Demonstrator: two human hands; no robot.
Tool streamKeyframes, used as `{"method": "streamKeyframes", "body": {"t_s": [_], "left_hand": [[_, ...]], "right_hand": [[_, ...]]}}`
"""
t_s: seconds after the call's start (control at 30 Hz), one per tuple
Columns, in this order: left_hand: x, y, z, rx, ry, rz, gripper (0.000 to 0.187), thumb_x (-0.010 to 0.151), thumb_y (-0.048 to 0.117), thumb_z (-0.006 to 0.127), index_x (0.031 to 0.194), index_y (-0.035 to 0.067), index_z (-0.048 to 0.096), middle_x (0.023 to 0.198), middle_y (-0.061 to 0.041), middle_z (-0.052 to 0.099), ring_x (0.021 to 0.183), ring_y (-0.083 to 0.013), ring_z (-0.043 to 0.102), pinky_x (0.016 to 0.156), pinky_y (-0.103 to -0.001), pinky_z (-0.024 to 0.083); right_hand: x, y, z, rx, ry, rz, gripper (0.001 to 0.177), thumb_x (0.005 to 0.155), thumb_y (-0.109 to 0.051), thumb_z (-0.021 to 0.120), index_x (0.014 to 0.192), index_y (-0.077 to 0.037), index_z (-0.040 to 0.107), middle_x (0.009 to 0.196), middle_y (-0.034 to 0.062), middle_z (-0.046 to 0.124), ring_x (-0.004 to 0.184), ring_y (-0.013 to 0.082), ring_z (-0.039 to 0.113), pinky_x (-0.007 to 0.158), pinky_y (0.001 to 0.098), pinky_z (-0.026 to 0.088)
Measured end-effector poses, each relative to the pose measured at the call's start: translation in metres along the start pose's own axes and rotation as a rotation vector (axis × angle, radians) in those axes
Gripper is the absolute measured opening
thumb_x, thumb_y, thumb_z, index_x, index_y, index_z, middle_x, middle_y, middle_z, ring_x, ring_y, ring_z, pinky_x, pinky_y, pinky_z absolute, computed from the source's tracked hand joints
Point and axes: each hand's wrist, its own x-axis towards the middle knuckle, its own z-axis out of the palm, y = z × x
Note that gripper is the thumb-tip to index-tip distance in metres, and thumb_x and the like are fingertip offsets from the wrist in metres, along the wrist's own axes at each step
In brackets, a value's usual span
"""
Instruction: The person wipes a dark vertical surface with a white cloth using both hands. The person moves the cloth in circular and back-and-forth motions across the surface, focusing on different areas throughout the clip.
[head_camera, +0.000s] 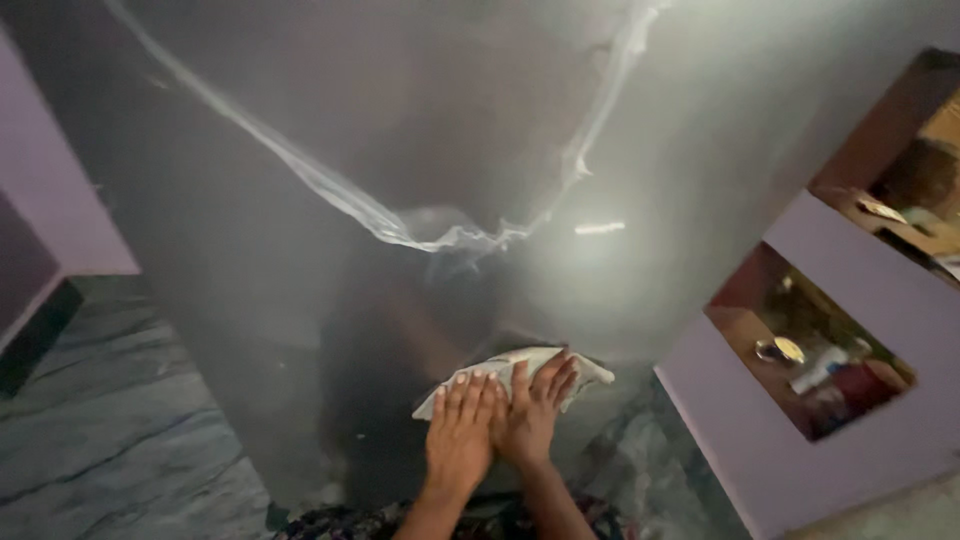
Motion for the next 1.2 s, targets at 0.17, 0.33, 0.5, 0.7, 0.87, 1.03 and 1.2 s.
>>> {"method": "streamKeyframes", "body": {"t_s": [0.17,0.33,0.5,0.7,0.87,1.03,1.2], "left_hand": [[-0.003,-0.051,-0.03,0.096,0.095,-0.152,0.055,0.095,0.028,0.049,0.144,0.004,0.051,0.147,-0.018,0.05,0.141,-0.0399,0.04,0.117,-0.06,0.025],[-0.012,-0.094,-0.056,0.157,0.112,-0.228,0.053,0.086,0.037,0.057,0.125,0.001,0.058,0.14,-0.029,0.051,0.135,-0.0503,0.039,0.112,-0.066,0.024],[-0.009,-0.087,-0.04,0.085,0.201,-0.21,0.053,0.088,0.039,0.059,0.123,0.0,0.06,0.138,-0.032,0.051,0.135,-0.0562,0.041,0.113,-0.069,0.028],[0.007,-0.039,0.012,0.005,0.352,-0.064,0.052,0.091,0.041,0.057,0.131,0.009,0.061,0.141,-0.028,0.05,0.129,-0.0539,0.046,0.107,-0.072,0.032],[0.013,0.014,0.048,-0.098,0.194,0.064,0.056,0.091,0.033,0.059,0.143,0.014,0.053,0.146,-0.023,0.049,0.132,-0.0489,0.047,0.108,-0.067,0.033],[0.01,0.039,0.074,-0.21,-0.031,0.194,0.065,0.092,0.023,0.056,0.154,0.011,0.041,0.155,-0.026,0.04,0.142,-0.0466,0.038,0.111,-0.065,0.029],[0.002,0.047,0.112,-0.235,-0.106,0.334,0.064,0.098,0.03,0.055,0.157,0.01,0.04,0.159,-0.025,0.034,0.144,-0.0468,0.035,0.111,-0.067,0.028]], "right_hand": [[0.002,-0.049,0.025,0.142,-0.034,-0.159,0.058,0.1,-0.024,0.059,0.153,-0.008,0.042,0.162,0.0401,0.016,0.152,0.0606,0.013,0.121,0.0719,0.009],[-0.009,-0.075,0.059,0.091,-0.172,-0.185,0.05,0.097,-0.032,0.066,0.142,-0.013,0.053,0.157,0.0309,0.028,0.15,0.0546,0.02,0.12,0.0692,0.011],[-0.005,-0.057,0.062,0.145,-0.069,-0.2,0.055,0.097,-0.037,0.071,0.138,-0.002,0.058,0.16,0.0271,0.033,0.152,0.0483,0.023,0.121,0.0645,0.014],[0.018,0.007,0.03,0.097,-0.056,-0.07,0.052,0.091,-0.036,0.072,0.121,0.003,0.056,0.154,0.0356,0.033,0.15,0.0546,0.021,0.122,0.0668,0.01],[0.013,0.068,0.014,0.093,0.09,0.047,0.064,0.096,-0.039,0.066,0.13,0.01,0.041,0.15,0.0456,0.028,0.146,0.0618,0.017,0.12,0.0651,0.009],[-0.012,0.139,0.014,0.245,-0.194,0.402,0.045,0.105,-0.041,0.052,0.132,-0.006,0.061,0.134,0.0176,0.06,0.146,0.0427,0.044,0.131,0.0644,-0.004],[-0.021,0.179,0.014,0.384,0.116,0.76,0.065,0.101,-0.029,0.055,0.152,0.003,0.03,0.161,0.026,0.031,0.148,0.0399,0.031,0.12,0.045,0.022]]}}
